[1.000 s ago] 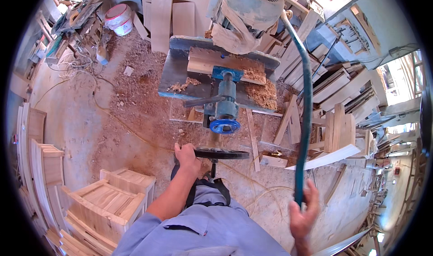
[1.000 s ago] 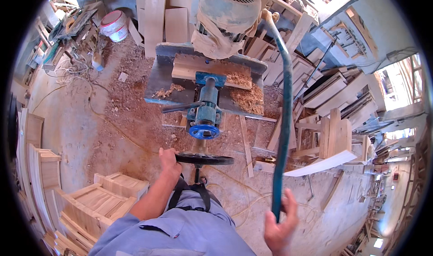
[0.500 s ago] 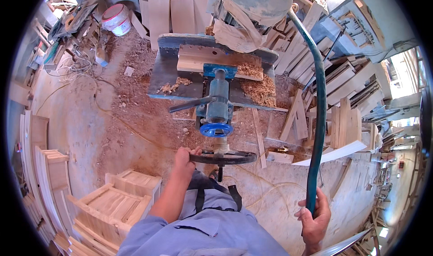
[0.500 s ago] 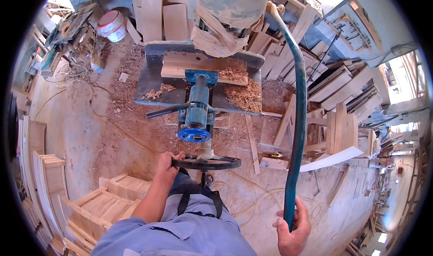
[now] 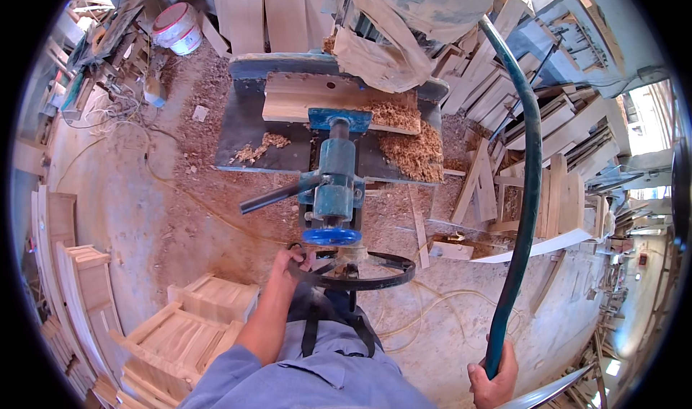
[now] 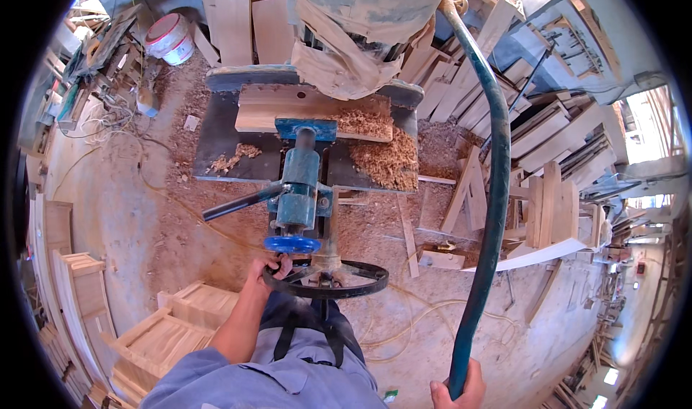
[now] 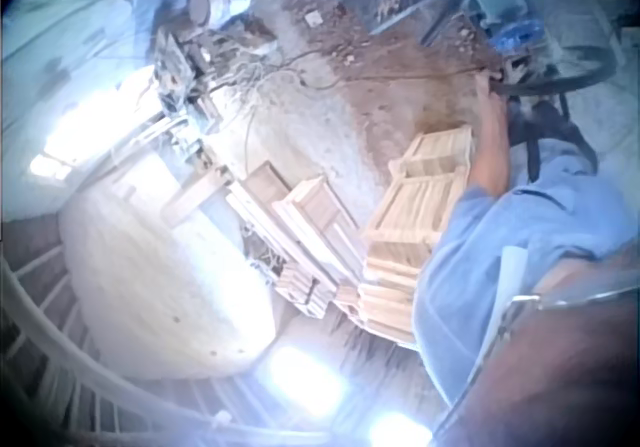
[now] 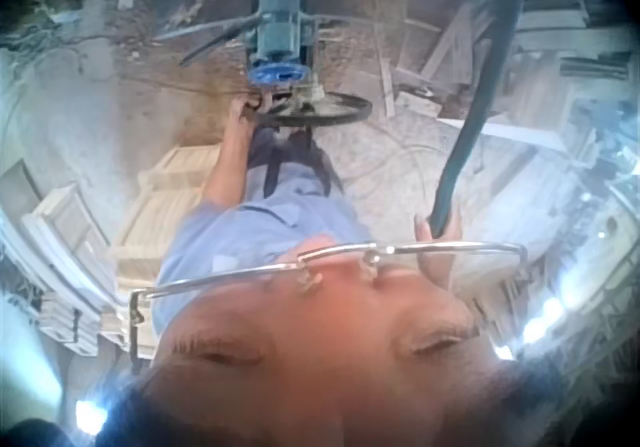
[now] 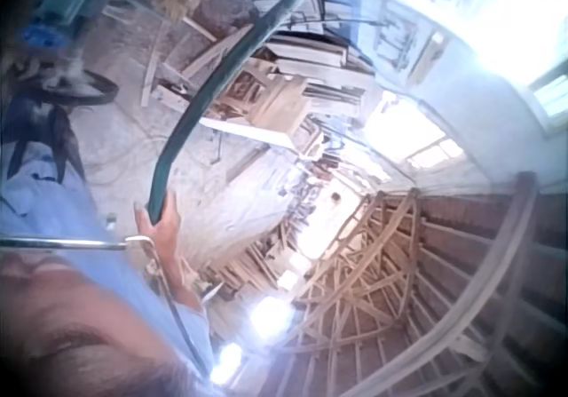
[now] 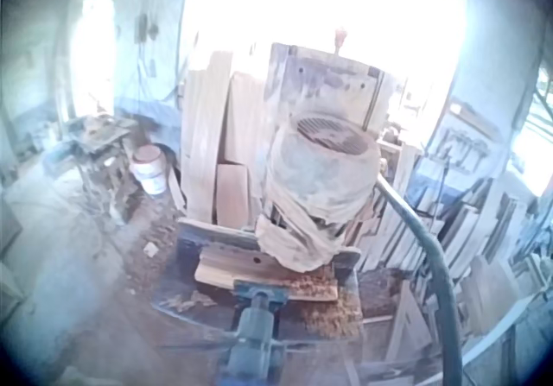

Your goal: The person operates a mortising machine by positioning a wood plank against a guide, securing a clamp, and using a handwheel and a long lever to drive the cutting tool into the wood.

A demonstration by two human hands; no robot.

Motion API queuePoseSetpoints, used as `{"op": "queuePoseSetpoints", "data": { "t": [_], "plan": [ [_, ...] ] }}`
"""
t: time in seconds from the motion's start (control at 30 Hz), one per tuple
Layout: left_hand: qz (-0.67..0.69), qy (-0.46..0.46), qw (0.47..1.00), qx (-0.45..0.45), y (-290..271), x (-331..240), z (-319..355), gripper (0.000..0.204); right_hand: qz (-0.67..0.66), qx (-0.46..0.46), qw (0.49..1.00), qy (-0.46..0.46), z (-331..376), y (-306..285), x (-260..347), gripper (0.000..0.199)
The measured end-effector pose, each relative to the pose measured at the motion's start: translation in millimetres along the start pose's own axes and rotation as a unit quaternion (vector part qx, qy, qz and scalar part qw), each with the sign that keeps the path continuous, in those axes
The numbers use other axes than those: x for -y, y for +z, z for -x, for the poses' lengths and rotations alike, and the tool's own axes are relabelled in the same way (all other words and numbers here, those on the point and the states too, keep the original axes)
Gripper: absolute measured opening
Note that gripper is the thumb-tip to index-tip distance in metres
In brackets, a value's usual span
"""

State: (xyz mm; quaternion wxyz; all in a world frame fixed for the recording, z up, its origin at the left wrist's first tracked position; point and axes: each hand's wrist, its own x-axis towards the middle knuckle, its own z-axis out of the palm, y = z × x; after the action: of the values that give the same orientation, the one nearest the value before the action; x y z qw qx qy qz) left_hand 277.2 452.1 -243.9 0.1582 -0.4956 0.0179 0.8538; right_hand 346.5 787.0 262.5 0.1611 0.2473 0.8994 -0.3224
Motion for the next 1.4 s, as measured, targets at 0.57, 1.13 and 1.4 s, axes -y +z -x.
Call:
{"op": "queuePoseSetpoints", "data": {
  "t": [0.57,1.13,1.4],
  "plan": [
    [-0.047,0.063,0.991,-0.109,68.9,14.7,80.3,0.044,0.057,-0.019,0.997,0.054,-16.6,31.2,-26.1,0.053],
    [0.020,-0.014,0.999,-0.041,55.5,5.7,69.9,0.060,0.025,-0.006,0.996,0.085,-20.8,47.2,-29.7,0.052],
    [0.046,-0.019,0.997,-0.062,53.4,3.5,64.1,0.031,0.016,-0.011,0.997,0.072,-26.1,58.1,-38.6,0.048]
  ]
}}
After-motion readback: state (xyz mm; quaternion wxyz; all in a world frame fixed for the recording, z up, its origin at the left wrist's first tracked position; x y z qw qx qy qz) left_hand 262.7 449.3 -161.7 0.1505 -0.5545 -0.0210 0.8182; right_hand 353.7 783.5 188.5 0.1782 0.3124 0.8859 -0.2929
